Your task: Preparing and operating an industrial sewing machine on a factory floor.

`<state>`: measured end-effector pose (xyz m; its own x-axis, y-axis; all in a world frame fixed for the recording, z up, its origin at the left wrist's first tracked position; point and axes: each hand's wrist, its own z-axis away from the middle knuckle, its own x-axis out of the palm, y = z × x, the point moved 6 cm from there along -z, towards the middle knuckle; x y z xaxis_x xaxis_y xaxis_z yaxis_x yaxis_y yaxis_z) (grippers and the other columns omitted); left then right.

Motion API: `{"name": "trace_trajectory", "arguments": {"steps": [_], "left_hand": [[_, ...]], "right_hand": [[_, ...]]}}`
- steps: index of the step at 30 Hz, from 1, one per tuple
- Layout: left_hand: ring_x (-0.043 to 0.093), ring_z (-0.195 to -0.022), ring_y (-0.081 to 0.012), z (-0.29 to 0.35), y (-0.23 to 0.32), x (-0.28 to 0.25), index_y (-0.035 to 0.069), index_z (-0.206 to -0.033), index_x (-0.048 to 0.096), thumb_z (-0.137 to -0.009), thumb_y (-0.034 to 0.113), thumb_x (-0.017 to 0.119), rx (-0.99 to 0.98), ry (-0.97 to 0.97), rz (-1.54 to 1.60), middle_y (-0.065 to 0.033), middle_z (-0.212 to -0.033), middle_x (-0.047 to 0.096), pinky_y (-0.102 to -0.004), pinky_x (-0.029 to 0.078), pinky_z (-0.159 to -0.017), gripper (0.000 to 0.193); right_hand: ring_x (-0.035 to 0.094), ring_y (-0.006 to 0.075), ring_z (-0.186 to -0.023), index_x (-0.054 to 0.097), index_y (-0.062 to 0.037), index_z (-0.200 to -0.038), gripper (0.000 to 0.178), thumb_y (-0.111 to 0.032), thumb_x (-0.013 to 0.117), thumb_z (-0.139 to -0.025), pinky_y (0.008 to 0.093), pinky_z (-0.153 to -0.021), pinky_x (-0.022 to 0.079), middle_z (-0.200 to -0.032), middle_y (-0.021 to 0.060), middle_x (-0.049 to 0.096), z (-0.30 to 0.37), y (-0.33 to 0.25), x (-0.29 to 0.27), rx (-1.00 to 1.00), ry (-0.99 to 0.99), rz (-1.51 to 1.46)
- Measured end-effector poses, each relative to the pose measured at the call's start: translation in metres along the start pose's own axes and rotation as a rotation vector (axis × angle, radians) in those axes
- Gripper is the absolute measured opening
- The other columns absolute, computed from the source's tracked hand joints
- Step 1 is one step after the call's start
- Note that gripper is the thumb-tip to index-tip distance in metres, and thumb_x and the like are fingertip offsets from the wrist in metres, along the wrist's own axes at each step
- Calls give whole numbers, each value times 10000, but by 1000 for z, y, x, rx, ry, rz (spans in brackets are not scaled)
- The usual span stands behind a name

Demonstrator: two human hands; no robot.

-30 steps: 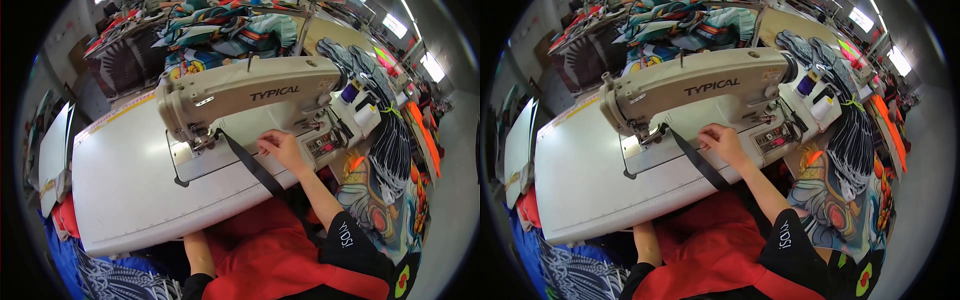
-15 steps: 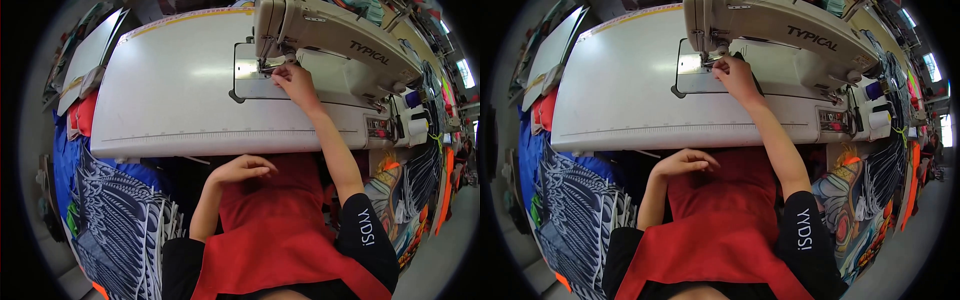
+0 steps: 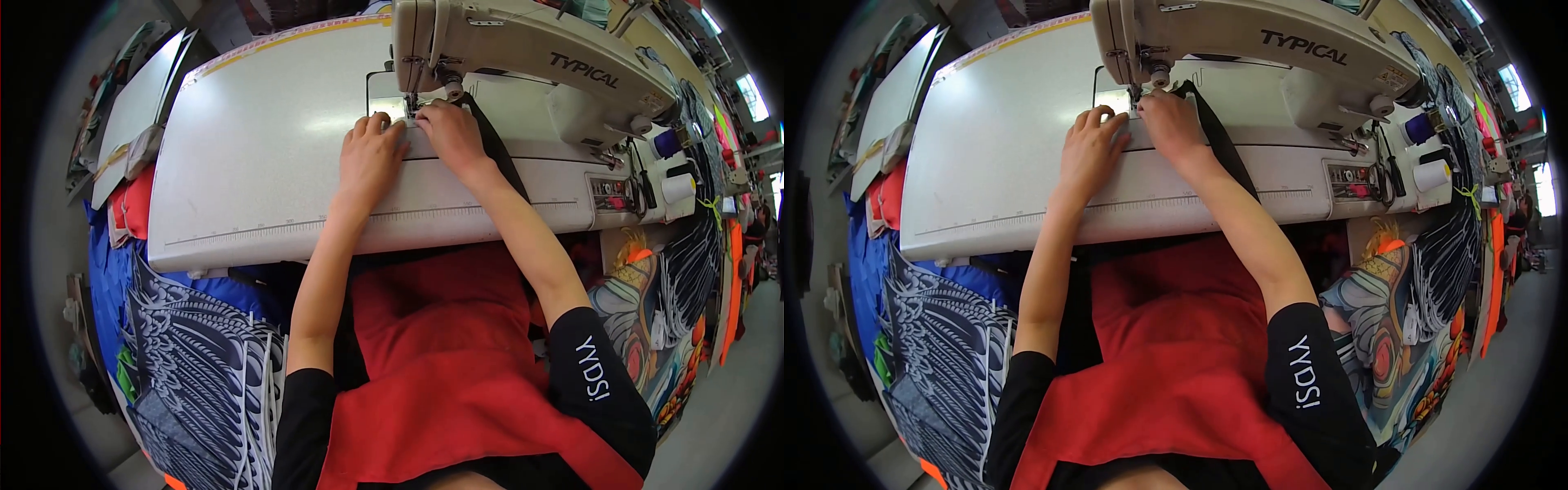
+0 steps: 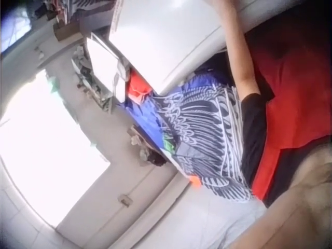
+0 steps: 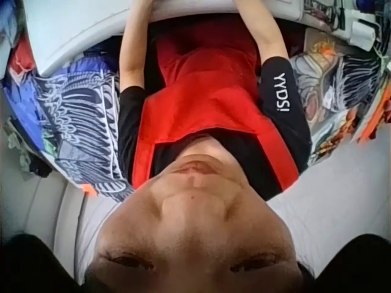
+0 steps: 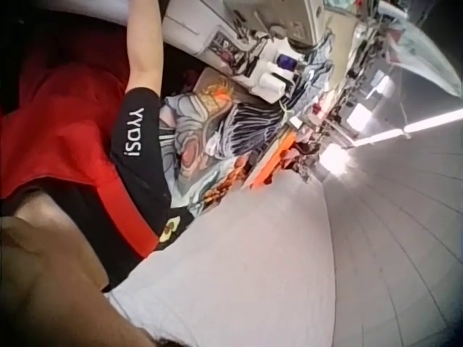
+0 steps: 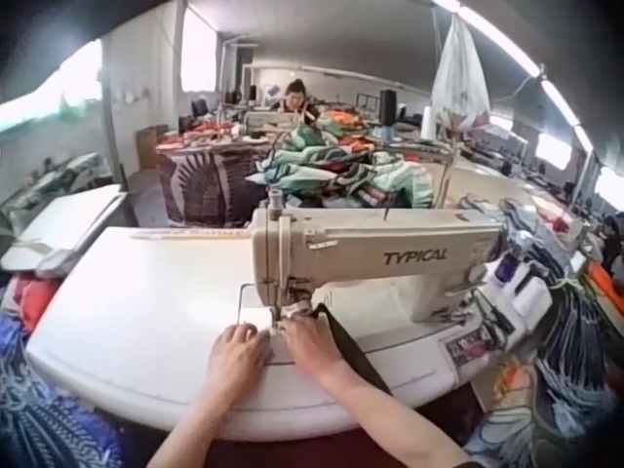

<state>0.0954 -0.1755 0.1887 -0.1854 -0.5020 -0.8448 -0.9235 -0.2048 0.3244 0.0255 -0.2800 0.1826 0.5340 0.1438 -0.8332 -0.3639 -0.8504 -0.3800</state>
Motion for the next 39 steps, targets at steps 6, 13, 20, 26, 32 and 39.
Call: {"name": "trace_trajectory", "arguments": {"steps": [6, 13, 20, 26, 32, 39], "left_hand": [[472, -1012, -266, 10, -5, -14, 119, -1017, 597, -756, 218, 591, -78, 40, -109, -93, -1065, 533, -360, 386, -833, 279], [468, -1032, -275, 13, -7, -15, 118, -1025, 608, -784, 219, 571, -137, 31, -110, -101, -1092, 529, -370, 384, -854, 264], [467, -1034, -287, 13, -4, -10, 105, -1034, 603, -808, 197, 548, -126, 33, -87, -111, -1104, 525, -365, 391, -857, 250], [465, -1041, -293, 14, -3, -4, 88, -1044, 596, -821, 185, 528, -130, 47, -86, -120, -1112, 524, -363, 390, -866, 253], [473, -1031, -301, 12, 8, 0, 73, -1032, 598, -813, 164, 527, -104, 80, -83, -129, -1103, 529, -369, 387, -873, 248], [481, -1027, -295, 19, -3, -5, 67, -1002, 605, -799, 146, 531, -121, 144, -51, -130, -1089, 542, -366, 387, -878, 230]], "right_hand": [[559, 280, -819, 601, -33, -795, 114, -114, 522, -778, 374, -686, 457, -848, 106, 572, 12, 1, 2, -46, 35, 40], [527, 306, -829, 584, -11, -743, 119, -61, 479, -720, 392, -697, 455, -864, 146, 539, 15, -12, 0, -61, 35, 106], [525, 252, -860, 618, -30, -703, 116, -87, 522, -673, 353, -668, 464, -842, 118, 553, 13, -26, 5, -92, 33, 263], [520, 236, -865, 639, -29, -706, 131, -103, 539, -666, 344, -677, 458, -842, 102, 561, 6, -25, 13, -19, -30, 266], [517, 273, -866, 621, -16, -787, 157, -76, 515, -690, 355, -703, 449, -867, 143, 555, 29, 3, 41, 12, 216, 136], [501, 306, -918, 550, -10, -1040, 356, 43, 400, -721, 359, -836, 406, -970, 163, 528, 58, 7, -22, -5, 169, -267]]}}
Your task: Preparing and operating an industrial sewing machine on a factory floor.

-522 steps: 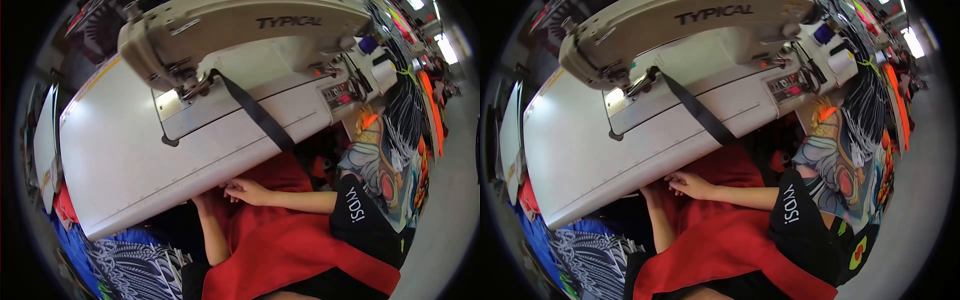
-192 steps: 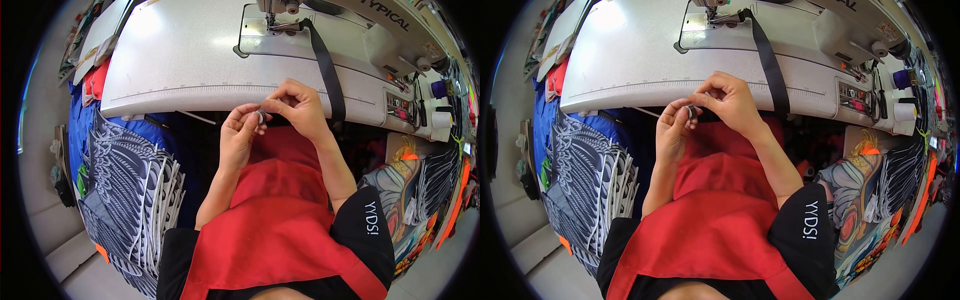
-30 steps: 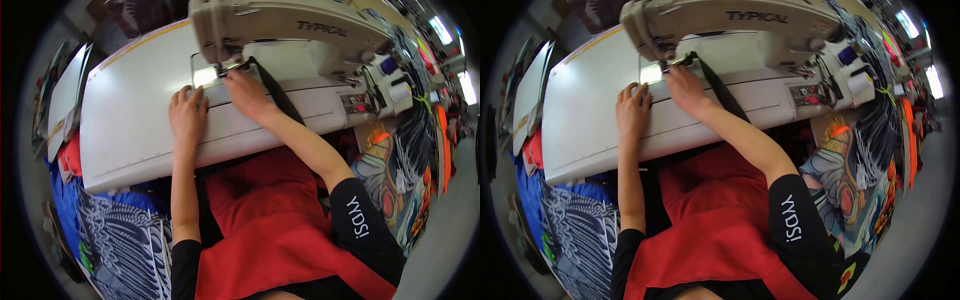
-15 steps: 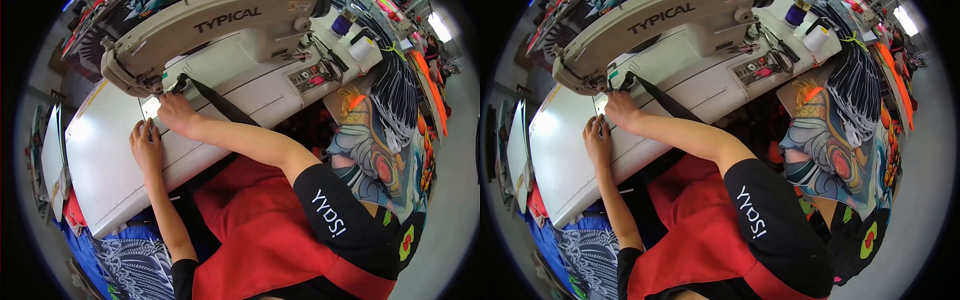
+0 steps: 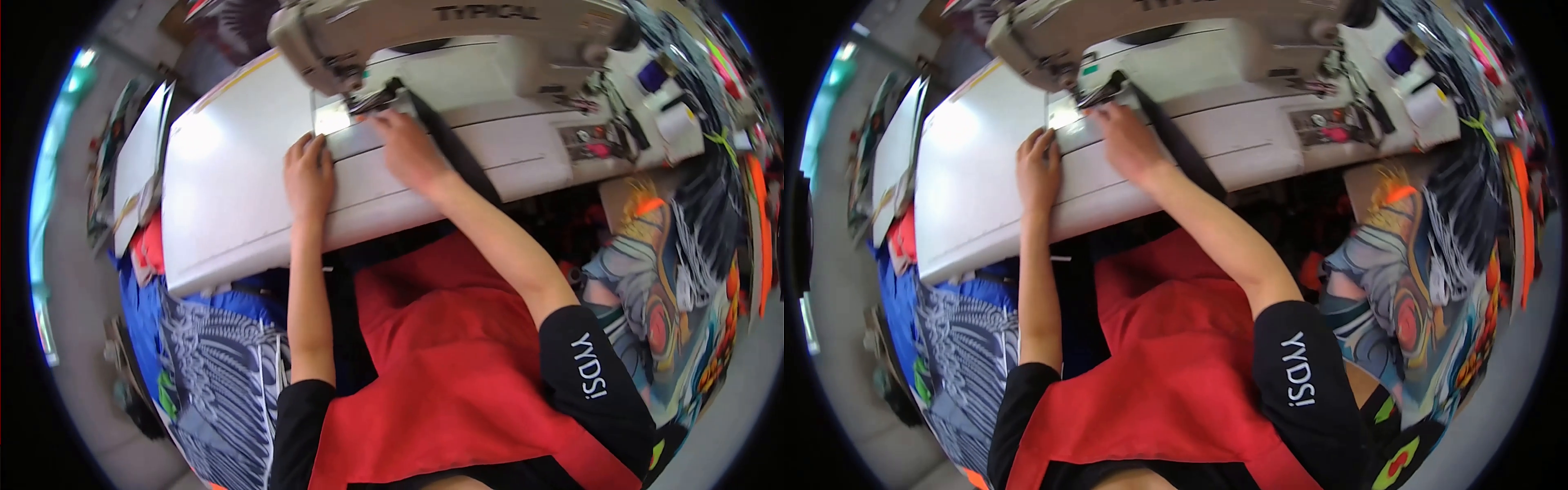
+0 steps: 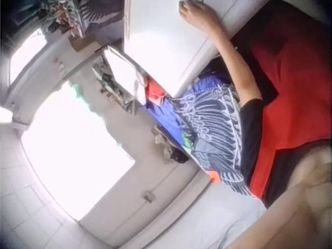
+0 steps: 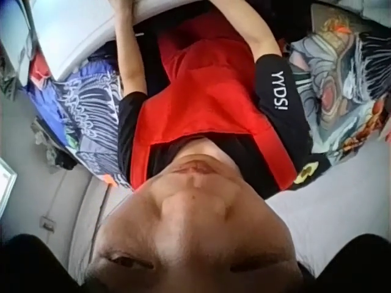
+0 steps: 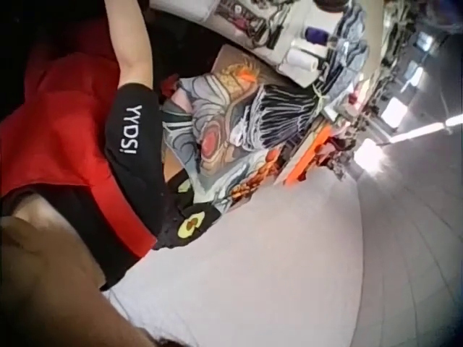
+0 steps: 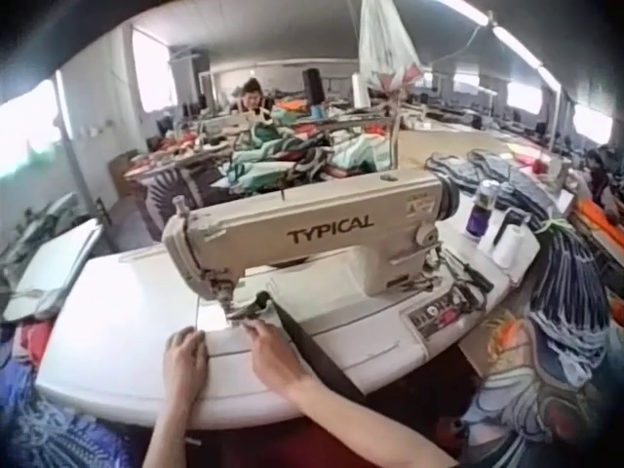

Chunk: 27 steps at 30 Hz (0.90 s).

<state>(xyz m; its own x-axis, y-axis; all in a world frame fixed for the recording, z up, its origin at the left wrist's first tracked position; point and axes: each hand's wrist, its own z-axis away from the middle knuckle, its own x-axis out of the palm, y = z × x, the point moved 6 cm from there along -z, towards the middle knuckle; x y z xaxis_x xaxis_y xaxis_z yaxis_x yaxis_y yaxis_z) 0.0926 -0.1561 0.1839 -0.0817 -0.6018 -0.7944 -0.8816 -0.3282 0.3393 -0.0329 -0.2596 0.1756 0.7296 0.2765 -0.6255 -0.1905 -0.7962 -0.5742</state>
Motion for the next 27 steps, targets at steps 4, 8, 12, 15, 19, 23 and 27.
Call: {"name": "trace_trajectory", "arguments": {"steps": [4, 8, 12, 15, 19, 23, 27], "left_hand": [[479, -1029, -290, 3, -2, -4, 61, -994, 605, -797, 147, 535, -21, 5, 8, -121, -1092, 543, -358, 388, -877, 226], [477, -1033, -283, 3, -5, -4, 63, -999, 604, -801, 155, 536, -27, 6, 6, -113, -1097, 543, -352, 389, -875, 228], [476, -1036, -282, 1, -1, -2, 66, -1000, 604, -796, 143, 541, -12, 8, 23, -114, -1094, 544, -351, 393, -869, 227], [480, -1020, -282, 1, -7, -4, 69, -1002, 605, -793, 126, 543, -21, 20, 91, -116, -1073, 549, -350, 398, -854, 225], [494, -925, -282, -8, 17, 4, 75, -1004, 604, -785, 111, 547, 51, 3, 195, -108, -960, 557, -353, 401, -818, 230], [488, -876, -271, -12, 49, 16, 93, -1029, 597, -787, 125, 542, 138, -92, 55, -100, -912, 538, -354, 403, -774, 250], [487, -848, -276, -14, 56, 16, 131, -1063, 589, -798, 149, 539, 168, -114, -120, -109, -909, 526, -360, 410, -760, 270]], "right_hand": [[502, 306, -915, 577, -19, -1017, 345, 43, 409, -722, 365, -818, 412, -943, 152, 536, -10, -6, 3, -36, -33, 14], [509, 299, -885, 603, -5, -913, 249, 8, 431, -733, 376, -770, 426, -895, 130, 541, -22, -6, 15, 7, -114, 185], [521, 273, -851, 608, -17, -814, 164, -60, 474, -730, 378, -703, 439, -859, 104, 543, -37, -2, 25, -68, -162, 341], [529, 250, -832, 598, -44, -744, 124, -113, 499, -713, 372, -670, 442, -845, 90, 546, -31, -20, 32, -179, -204, 538], [531, 245, -876, 613, -31, -802, 160, -107, 505, -712, 370, -705, 446, -882, 102, 555, -34, -21, 31, -126, -285, 583], [527, 259, -937, 619, -14, -859, 197, -120, 506, -736, 368, -771, 443, -954, 113, 561, -12, -2, -25, 33, -141, 127], [542, 258, -938, 619, -72, -954, 247, -111, 533, -726, 354, -832, 425, -961, 103, 588, 26, 54, -162, 211, -92, 131]]}}
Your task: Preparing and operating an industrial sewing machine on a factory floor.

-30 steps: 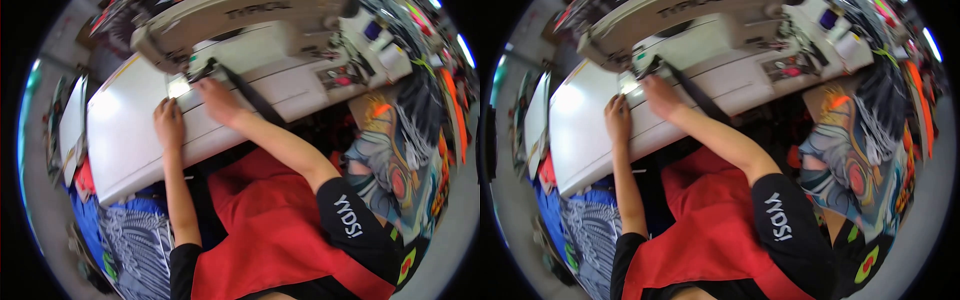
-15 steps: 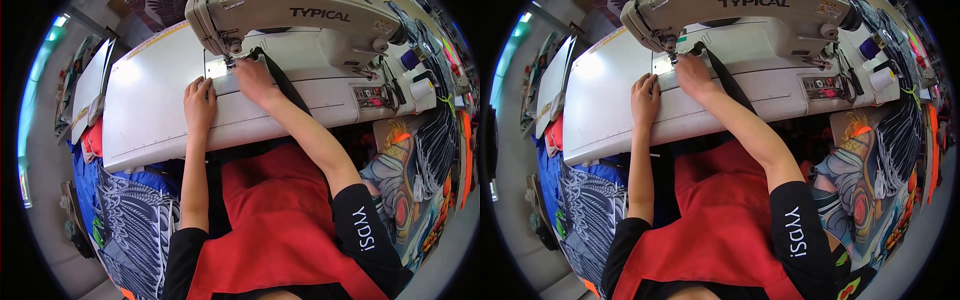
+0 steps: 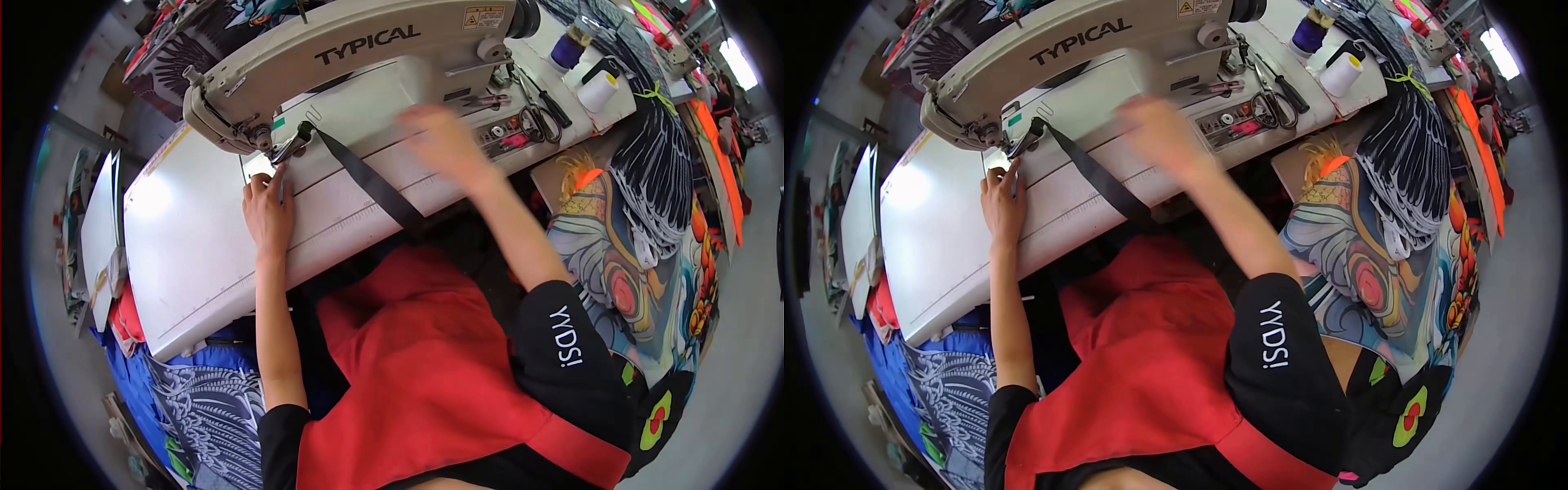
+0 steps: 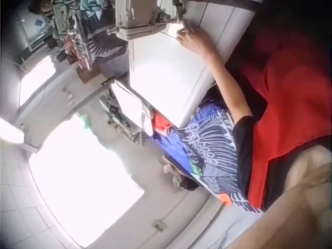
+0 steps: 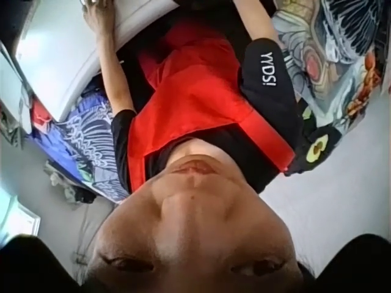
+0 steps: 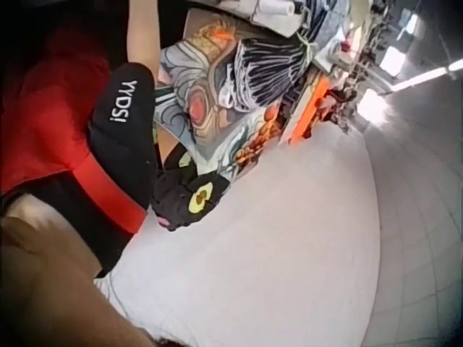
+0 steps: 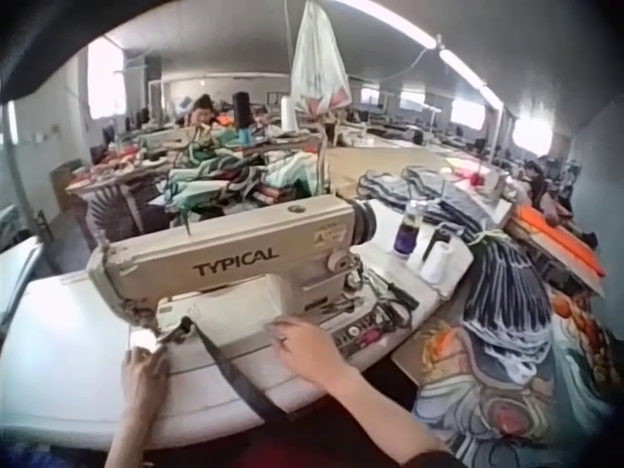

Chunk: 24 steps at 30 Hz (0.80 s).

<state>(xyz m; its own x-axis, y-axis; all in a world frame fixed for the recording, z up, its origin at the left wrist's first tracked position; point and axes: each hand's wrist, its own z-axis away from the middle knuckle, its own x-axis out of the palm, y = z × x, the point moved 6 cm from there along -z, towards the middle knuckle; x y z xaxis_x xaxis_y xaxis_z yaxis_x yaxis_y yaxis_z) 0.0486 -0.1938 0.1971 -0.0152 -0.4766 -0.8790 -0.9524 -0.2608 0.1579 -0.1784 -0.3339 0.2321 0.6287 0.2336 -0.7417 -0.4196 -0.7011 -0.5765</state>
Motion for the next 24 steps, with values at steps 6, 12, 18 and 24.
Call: {"name": "trace_trajectory", "arguments": {"steps": [6, 12, 18, 24], "left_hand": [[487, -841, -267, -3, -4, 4, 154, -1061, 585, -785, 176, 548, -85, 48, -77, -97, -886, 519, -373, 404, -727, 279], [490, -854, -252, -1, -11, 5, 121, -975, 592, -746, 157, 567, -82, 90, 16, -84, -867, 520, -374, 389, -720, 233], [499, -837, -249, 6, -15, 0, 129, -969, 607, -754, 137, 559, -135, 173, 21, -67, -855, 536, -362, 387, -727, 221], [496, -838, -243, 3, -9, -5, 126, -978, 615, -766, 152, 558, -87, 137, 4, -61, -855, 541, -351, 377, -748, 221]], "right_hand": [[544, 357, -920, 579, -87, -1066, 325, -257, 525, -794, 416, -787, 433, -1013, 185, 572, 50, 177, -151, 562, 225, 748], [537, 406, -859, 567, -40, -1045, 310, -245, 475, -831, 459, -731, 423, -920, 229, 575, 52, 235, -148, 503, 88, 702], [523, 435, -823, 570, 14, -932, 339, -256, 370, -880, 488, -705, 399, -876, 257, 569, 76, 257, -180, 476, 188, 685], [439, 99, -553, 552, -33, -972, 330, -317, 399, -905, 231, -485, 321, -634, 9, 472, 155, 204, -207, 713, 363, -167]]}}
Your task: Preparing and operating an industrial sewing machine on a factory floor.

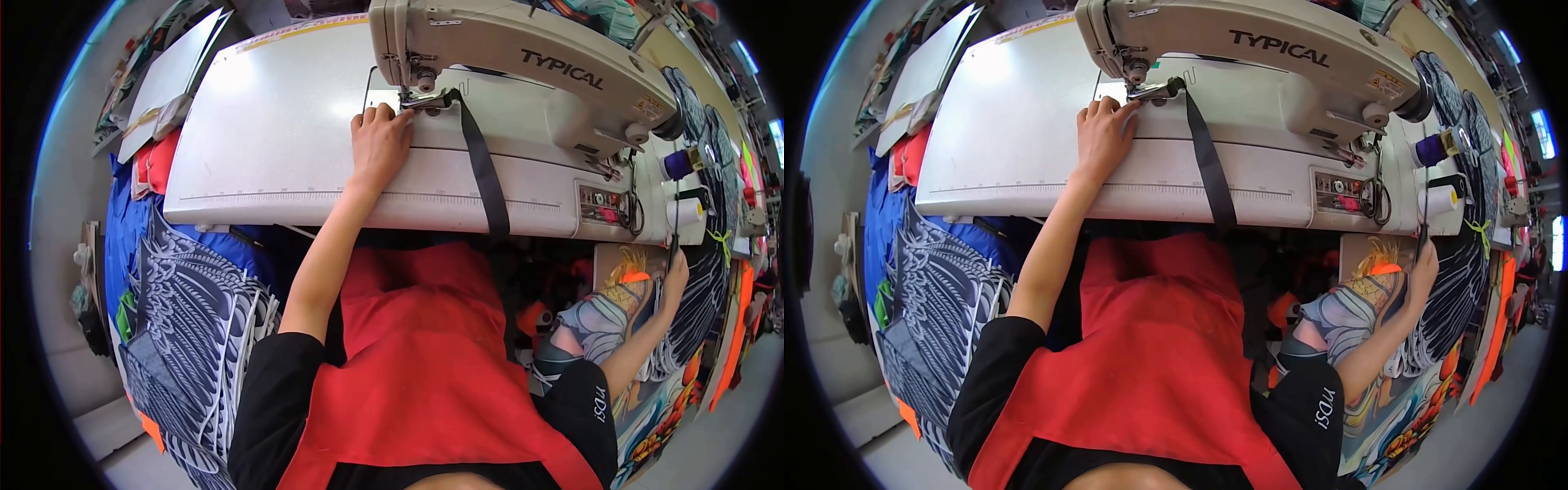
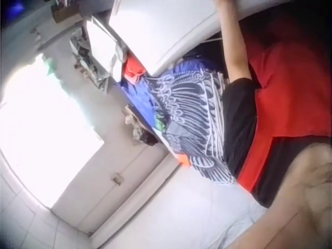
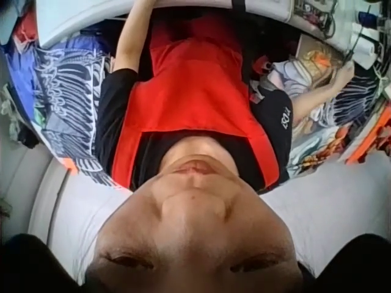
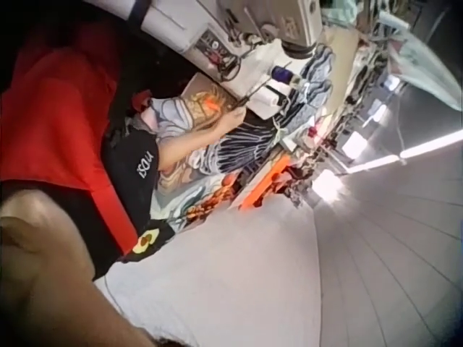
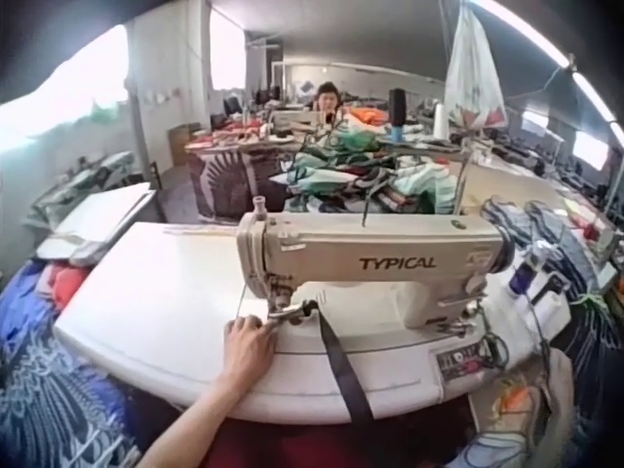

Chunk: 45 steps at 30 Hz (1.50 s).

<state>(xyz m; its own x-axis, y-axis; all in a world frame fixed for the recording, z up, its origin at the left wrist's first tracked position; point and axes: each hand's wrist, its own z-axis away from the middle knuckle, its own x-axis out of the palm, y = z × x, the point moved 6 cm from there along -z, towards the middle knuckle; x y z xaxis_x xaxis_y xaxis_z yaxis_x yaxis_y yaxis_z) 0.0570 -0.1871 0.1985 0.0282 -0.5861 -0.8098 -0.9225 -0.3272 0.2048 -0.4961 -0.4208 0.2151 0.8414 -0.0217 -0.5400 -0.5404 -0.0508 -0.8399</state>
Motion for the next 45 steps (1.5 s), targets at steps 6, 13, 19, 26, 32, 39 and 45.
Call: {"name": "trace_trajectory", "arguments": {"steps": [6, 13, 19, 26, 32, 39, 45], "left_hand": [[513, -788, -194, 14, -19, -6, 113, -996, 620, -818, 187, 533, -274, 72, 72, -34, -868, 566, -307, 393, -727, 212], [492, -621, -63, 17, 71, 42, 8, -1012, 532, -890, 231, 479, -779, -424, 2127, -7, -886, 574, -187, 442, -563, 259], [487, -645, -71, -2, 41, 89, 23, -942, 511, -889, 163, 475, -1009, 86, 2601, -40, -855, 561, -141, 424, -545, 154], [489, -655, -86, -10, 27, 95, 25, -940, 506, -890, 173, 474, -926, 273, 2841, -38, -836, 556, -163, 421, -546, 159], [489, -657, -98, -11, 25, 97, 26, -920, 508, -896, 176, 458, -943, 390, 2928, -49, -841, 556, -176, 422, -555, 160], [472, -654, -117, -9, 26, 102, 34, -888, 503, -908, 195, 426, -977, 435, 3037, -69, -834, 547, -199, 411, -554, 180], [458, -651, -119, -9, 25, 104, 59, -851, 483, -910, 202, 414, -1028, 483, 3063, -73, -834, 534, -207, 405, -557, 169]], "right_hand": [[333, 13, -524, 520, -39, -1115, 303, -238, 409, -915, 172, -443, 245, -692, -29, 457, 94, -79, -22, -51, -116, -218], [531, 217, -792, 574, 6, -925, 205, -14, 576, -721, 275, -700, 401, -839, 95, 529, 143, -266, 132, -767, -454, 341], [537, 234, -781, 586, -35, -894, 222, -73, 650, -685, 290, -654, 424, -836, 66, 532, 142, -335, 205, -936, -426, 527], [539, 211, -763, 600, -63, -853, 226, -22, 648, -635, 320, -633, 441, -843, 29, 543, 160, -387, 240, -1322, -404, 656], [541, 195, -771, 601, -60, -827, 205, -11, 598, -628, 306, -634, 443, -847, 18, 549, 179, -415, 261, -1569, -426, 772], [538, 189, -781, 600, -53, -804, 190, -34, 539, -626, 294, -639, 448, -851, 10, 554, 189, -432, 283, -1700, -503, 873], [550, 210, -774, 594, -46, -816, 197, -21, 581, -621, 308, -629, 451, -851, 46, 556, 199, -439, 292, -1767, -571, 899]]}}
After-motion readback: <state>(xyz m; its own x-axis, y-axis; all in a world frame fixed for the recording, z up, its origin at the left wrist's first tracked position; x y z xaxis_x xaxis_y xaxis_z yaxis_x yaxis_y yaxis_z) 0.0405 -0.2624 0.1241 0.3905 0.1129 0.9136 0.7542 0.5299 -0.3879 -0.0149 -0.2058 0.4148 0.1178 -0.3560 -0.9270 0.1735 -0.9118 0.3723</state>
